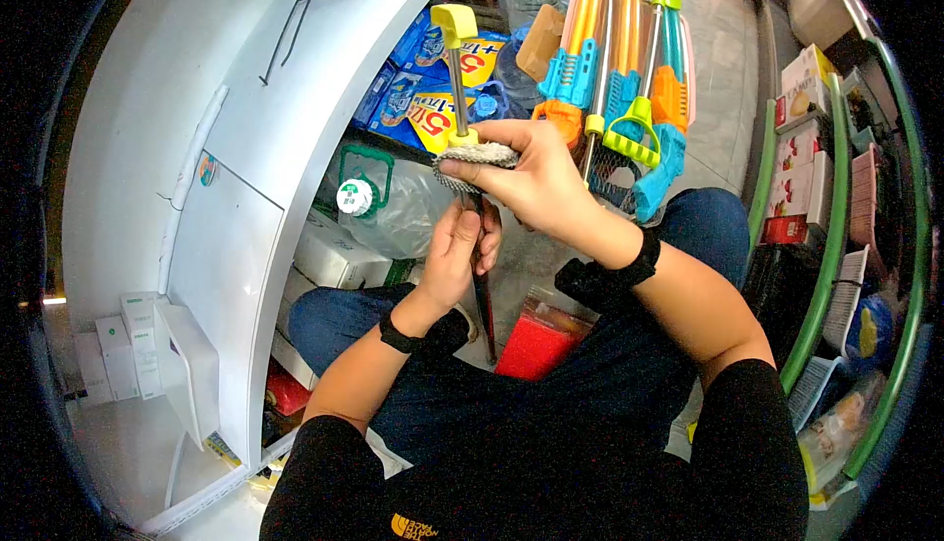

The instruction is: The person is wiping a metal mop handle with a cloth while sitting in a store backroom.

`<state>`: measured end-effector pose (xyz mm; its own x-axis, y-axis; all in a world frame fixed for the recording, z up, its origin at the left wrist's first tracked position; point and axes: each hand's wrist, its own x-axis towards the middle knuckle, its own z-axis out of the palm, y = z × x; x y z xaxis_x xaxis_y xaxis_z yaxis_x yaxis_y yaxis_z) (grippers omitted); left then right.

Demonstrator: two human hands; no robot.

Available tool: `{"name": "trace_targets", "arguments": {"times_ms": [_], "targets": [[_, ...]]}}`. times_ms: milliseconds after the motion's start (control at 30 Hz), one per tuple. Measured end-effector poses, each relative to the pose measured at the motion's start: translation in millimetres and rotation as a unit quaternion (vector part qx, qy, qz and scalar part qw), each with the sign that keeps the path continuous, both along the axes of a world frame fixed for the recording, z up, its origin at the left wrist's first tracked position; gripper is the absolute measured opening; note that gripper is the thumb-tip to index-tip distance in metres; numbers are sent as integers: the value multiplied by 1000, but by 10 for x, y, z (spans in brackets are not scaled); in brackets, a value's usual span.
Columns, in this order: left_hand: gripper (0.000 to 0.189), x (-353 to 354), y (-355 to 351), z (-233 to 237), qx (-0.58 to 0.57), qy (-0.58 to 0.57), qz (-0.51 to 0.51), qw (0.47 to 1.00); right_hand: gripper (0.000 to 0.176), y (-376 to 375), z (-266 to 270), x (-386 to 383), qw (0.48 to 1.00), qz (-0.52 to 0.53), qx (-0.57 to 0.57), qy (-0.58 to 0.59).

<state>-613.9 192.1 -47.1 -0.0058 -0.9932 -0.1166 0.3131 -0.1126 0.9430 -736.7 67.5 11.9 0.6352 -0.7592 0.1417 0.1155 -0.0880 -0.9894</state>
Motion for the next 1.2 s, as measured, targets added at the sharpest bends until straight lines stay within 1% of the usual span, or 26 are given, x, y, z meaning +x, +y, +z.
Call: {"name": "trace_targets", "arguments": {"times_ms": [33, 67, 133, 167, 200, 267, 300, 367, 467, 500, 600, 633, 733, 767, 867, 900, 967, 1033, 1067, 1133, 1200], "targets": [[43, -33, 2, 37, 1, -15, 15, 1000, 22, 28, -24, 33, 997, -30, -68, -20], [43, -48, 2, 57, 1, -30, 31, 999, 22, 40, -31, 30, 998, -32, -48, -18], [45, 32, 3, 44, -1, 15, -9, 1000, 25, 51, -39, 21, 999, -37, -8, -14], [45, 82, 0, 33, -2, 38, -29, 999, 31, 9, -2, -38, 999, 3, 45, -3], [46, 112, -7, 17, -15, 79, -58, 995, 33, -41, 3, -67, 999, 12, 40, 22], [47, 162, -38, -8, -44, 161, -115, 979, 31, -60, 34, -90, 997, 25, 65, 15], [49, 186, -50, 11, -45, 174, -125, 976, 29, -66, 22, -78, 995, 35, 91, -10], [50, 189, -53, 40, -56, 177, -114, 976, 26, -65, -12, -47, 986, 52, 144, -61], [52, 224, -73, 49, -58, 180, -105, 976, 25, -41, 5, -35, 979, 73, 168, -86], [53, 236, -79, 46, -56, 182, -102, 976, 30, -21, 44, -51, 986, 53, 149, -54], [50, 152, -33, -11, -26, 115, -65, 991, 29, 2, 109, -76, 990, 65, 123, -2], [48, 82, -22, 11, -34, 61, -54, 996, 28, -8, 24, -19, 1000, 7, 0, -11], [47, 35, -9, -6, -24, 79, -18, 996, 27, 9, 14, -24, 1000, 20, -12, -10], [49, 63, -11, -4, -34, 101, -40, 994, 27, 21, 29, -34, 1000, 22, 5, -12], [52, 168, -23, -6, -14, 209, -110, 972, 27, 4, 19, -31, 999, 24, 20, -36], [54, 167, -45, 5, -13, 210, -116, 971, 28, -15, 19, -36, 999, 21, 0, -27], [54, 229, -68, 14, -18, 250, -148, 957, 30, -75, 19, -67, 999, 15, -41, -8], [54, 269, -100, 37, -32, 277, -175, 944, 31, -132, 119, -127, 999, 32, 19, 37], [53, 273, -109, 59, -35, 261, -156, 952, 32, -164, 153, -135, 996, 40, 49, 60], [51, 257, -127, 137, -41, 231, -119, 965, 38, -219, 98, -71, 998, 54, -2, -42], [49, 262, -143, 55, -59, 209, -96, 972, 41, -242, 192, -199, 983, 126, 125, -53]]}}
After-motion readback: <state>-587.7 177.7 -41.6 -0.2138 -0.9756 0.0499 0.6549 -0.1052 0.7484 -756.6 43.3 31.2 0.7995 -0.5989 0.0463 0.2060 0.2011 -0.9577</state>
